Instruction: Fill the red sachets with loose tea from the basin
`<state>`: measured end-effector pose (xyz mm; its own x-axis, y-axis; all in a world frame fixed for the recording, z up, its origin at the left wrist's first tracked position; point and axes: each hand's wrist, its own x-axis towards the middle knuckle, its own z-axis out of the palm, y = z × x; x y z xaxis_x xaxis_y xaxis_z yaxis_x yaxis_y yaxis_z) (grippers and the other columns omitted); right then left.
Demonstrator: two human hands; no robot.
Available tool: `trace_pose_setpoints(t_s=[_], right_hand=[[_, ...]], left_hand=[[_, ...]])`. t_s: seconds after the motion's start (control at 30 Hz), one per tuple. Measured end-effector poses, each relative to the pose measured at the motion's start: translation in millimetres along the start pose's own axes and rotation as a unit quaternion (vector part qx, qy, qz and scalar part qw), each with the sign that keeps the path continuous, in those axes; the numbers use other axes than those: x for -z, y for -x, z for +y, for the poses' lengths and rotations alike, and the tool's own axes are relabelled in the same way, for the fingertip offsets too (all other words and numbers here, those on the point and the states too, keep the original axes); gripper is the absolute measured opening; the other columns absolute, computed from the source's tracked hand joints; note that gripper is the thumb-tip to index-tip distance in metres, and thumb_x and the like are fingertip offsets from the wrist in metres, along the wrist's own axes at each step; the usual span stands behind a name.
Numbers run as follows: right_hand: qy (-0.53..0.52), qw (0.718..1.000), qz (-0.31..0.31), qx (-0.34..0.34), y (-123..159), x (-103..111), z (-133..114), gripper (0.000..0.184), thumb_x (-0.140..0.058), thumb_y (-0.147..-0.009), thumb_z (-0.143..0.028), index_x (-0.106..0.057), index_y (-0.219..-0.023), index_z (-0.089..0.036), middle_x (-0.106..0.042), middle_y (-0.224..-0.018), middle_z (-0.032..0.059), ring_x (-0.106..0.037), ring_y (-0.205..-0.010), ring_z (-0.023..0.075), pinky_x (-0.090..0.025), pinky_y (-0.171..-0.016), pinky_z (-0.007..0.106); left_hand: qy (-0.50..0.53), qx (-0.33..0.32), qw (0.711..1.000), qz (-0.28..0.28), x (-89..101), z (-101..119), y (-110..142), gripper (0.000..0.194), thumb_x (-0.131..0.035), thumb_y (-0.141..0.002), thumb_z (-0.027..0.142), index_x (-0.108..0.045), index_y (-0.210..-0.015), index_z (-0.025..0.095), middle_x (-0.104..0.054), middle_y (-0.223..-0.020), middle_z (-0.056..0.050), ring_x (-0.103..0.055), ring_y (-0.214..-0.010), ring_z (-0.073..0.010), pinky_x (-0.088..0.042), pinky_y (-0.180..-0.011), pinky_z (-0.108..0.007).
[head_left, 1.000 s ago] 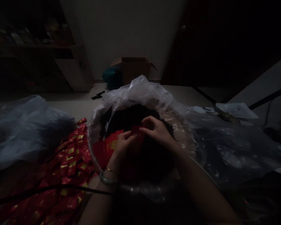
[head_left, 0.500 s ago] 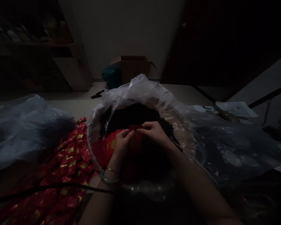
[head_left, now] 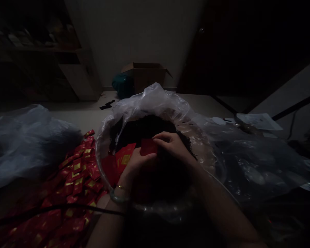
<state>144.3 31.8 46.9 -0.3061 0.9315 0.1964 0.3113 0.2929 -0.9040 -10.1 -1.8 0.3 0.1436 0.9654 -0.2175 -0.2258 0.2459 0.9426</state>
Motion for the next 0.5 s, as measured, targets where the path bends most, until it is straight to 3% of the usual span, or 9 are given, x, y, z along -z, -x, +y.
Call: trace_pose_setpoints(t_s=[0.13,0.27,0.4,0.5], right_hand=[[0.009,0.999,-0.023,0.033,1,3,0,0.024,-0.064,-0.075,-0.026,-0.070,-0.097,-0.019,-0.069,-0.091,0.0044,-0.063,-0.083,0.0174,-0.048,-0.075,0.029],[0.050,0.996,-0.028,0.072,2,3,-3,0.012,-0.065,-0.073,-0.020,-0.071,-0.084,-0.018,-0.068,-0.086,0.0039,-0.062,-0.081,0.0162,-0.047,-0.075,0.028],[0.057,0.997,-0.029,0.032,1,7,-4,0.006,-0.066,-0.072,-0.019,-0.069,-0.076,-0.017,-0.068,-0.077,0.0024,-0.063,-0.074,0.0159,-0.047,-0.069,0.026],[0.042,0.998,-0.045,-0.010,2,8,-2,0.008,-0.066,-0.072,-0.022,-0.069,-0.076,-0.016,-0.069,-0.073,0.0018,-0.063,-0.070,0.0159,-0.046,-0.065,0.025]], left_hand=[[0.002,0.002,1.000,-0.002,0.9,-2,-2,0.042,-0.084,-0.046,0.034,-0.069,-0.078,0.012,-0.070,-0.067,-0.004,-0.063,-0.060,-0.0175,-0.048,-0.059,-0.026],[0.013,0.004,1.000,0.003,0.0,0,-1,0.049,-0.083,-0.046,0.042,-0.069,-0.080,0.011,-0.070,-0.069,-0.004,-0.063,-0.065,-0.0178,-0.047,-0.061,-0.025],[0.127,0.104,0.985,-0.043,-3.9,7,3,0.061,-0.058,-0.068,0.067,-0.069,-0.088,0.010,-0.072,-0.076,-0.010,-0.066,-0.065,-0.0208,-0.050,-0.063,-0.030],[0.155,0.147,0.974,-0.081,-4.6,9,6,0.069,-0.041,-0.076,0.072,-0.070,-0.085,0.010,-0.071,-0.073,-0.012,-0.065,-0.058,-0.0210,-0.050,-0.059,-0.031]])
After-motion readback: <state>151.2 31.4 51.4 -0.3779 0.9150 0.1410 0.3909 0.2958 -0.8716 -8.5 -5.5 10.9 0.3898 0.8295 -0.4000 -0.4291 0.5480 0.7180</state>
